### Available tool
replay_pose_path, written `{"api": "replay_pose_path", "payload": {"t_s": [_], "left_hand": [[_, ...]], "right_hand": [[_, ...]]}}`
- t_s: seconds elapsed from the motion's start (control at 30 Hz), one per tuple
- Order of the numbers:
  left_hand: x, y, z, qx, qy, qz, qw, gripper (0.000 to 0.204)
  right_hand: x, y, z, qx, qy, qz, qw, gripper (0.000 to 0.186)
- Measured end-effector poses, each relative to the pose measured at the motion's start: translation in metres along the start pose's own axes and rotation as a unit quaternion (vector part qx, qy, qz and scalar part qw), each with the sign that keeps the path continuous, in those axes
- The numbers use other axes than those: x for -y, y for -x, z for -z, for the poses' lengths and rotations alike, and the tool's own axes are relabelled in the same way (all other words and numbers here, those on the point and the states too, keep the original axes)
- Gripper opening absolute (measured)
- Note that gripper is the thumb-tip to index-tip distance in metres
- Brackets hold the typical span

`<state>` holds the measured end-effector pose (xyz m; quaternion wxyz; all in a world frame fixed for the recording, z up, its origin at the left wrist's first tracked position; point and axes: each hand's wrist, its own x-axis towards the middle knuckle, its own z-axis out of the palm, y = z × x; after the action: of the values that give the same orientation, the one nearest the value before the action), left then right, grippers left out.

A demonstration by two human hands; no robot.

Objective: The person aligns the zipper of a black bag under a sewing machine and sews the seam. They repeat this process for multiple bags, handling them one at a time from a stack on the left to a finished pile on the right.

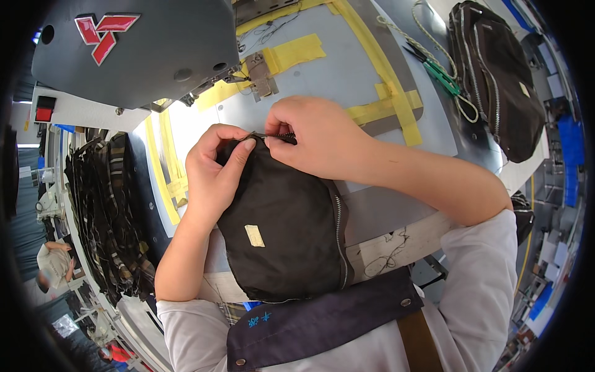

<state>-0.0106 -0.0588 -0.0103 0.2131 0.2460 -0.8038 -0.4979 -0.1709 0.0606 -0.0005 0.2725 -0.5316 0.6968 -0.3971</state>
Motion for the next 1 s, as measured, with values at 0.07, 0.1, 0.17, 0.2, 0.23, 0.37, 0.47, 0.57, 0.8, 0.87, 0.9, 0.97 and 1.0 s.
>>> {"api": "replay_pose_path", "payload": {"t_s": [0.07,0.1,0.17,0.2,0.23,0.37,0.47,0.57,0.8,0.87,0.9,0.97,1.0], "left_hand": [[0.0,-0.001,0.003,0.026,-0.019,0.001,0.999,0.011],[0.0,-0.001,0.003,0.026,-0.021,0.003,0.999,0.011],[0.001,-0.001,0.003,0.025,-0.027,0.009,0.999,0.011],[0.002,-0.001,0.002,0.013,-0.019,0.008,1.0,0.01],[0.002,-0.001,0.0,0.003,-0.011,0.006,1.0,0.009],[-0.003,-0.001,0.001,0.022,-0.022,0.015,0.999,0.011],[-0.001,-0.002,0.0,0.018,-0.031,0.013,0.999,0.01],[-0.002,-0.004,0.0,0.013,-0.059,0.011,0.998,0.01],[0.001,-0.005,-0.001,-0.009,-0.039,0.003,0.999,0.011],[0.002,-0.004,-0.001,-0.009,-0.028,0.01,1.0,0.011],[0.0,-0.004,0.0,-0.01,-0.033,0.013,0.999,0.011],[-0.002,-0.003,0.0,-0.01,-0.043,0.02,0.999,0.011],[-0.003,-0.003,0.0,-0.008,-0.04,0.021,0.999,0.011]], "right_hand": [[0.0,0.0,0.0,-0.002,-0.001,-0.003,1.0,0.017],[0.0,0.0,0.0,-0.002,-0.001,-0.006,1.0,0.017],[-0.001,-0.001,-0.001,-0.001,-0.003,-0.011,1.0,0.016],[-0.001,-0.001,-0.001,-0.001,0.0,-0.011,1.0,0.016],[-0.001,-0.001,-0.001,-0.001,0.003,-0.011,1.0,0.016],[-0.001,0.0,-0.001,-0.01,0.023,-0.001,1.0,0.016],[-0.005,-0.001,-0.005,-0.03,0.05,0.028,0.998,0.016],[-0.008,-0.003,-0.008,-0.041,0.071,0.049,0.995,0.015],[-0.01,-0.003,-0.008,-0.055,0.052,0.073,0.994,0.014],[-0.011,-0.003,-0.008,-0.059,0.054,0.078,0.994,0.013],[-0.01,-0.003,-0.008,-0.058,0.052,0.075,0.994,0.014],[-0.008,-0.002,-0.009,-0.058,0.049,0.067,0.995,0.014],[-0.007,-0.002,-0.008,-0.057,0.043,0.067,0.995,0.014]]}}
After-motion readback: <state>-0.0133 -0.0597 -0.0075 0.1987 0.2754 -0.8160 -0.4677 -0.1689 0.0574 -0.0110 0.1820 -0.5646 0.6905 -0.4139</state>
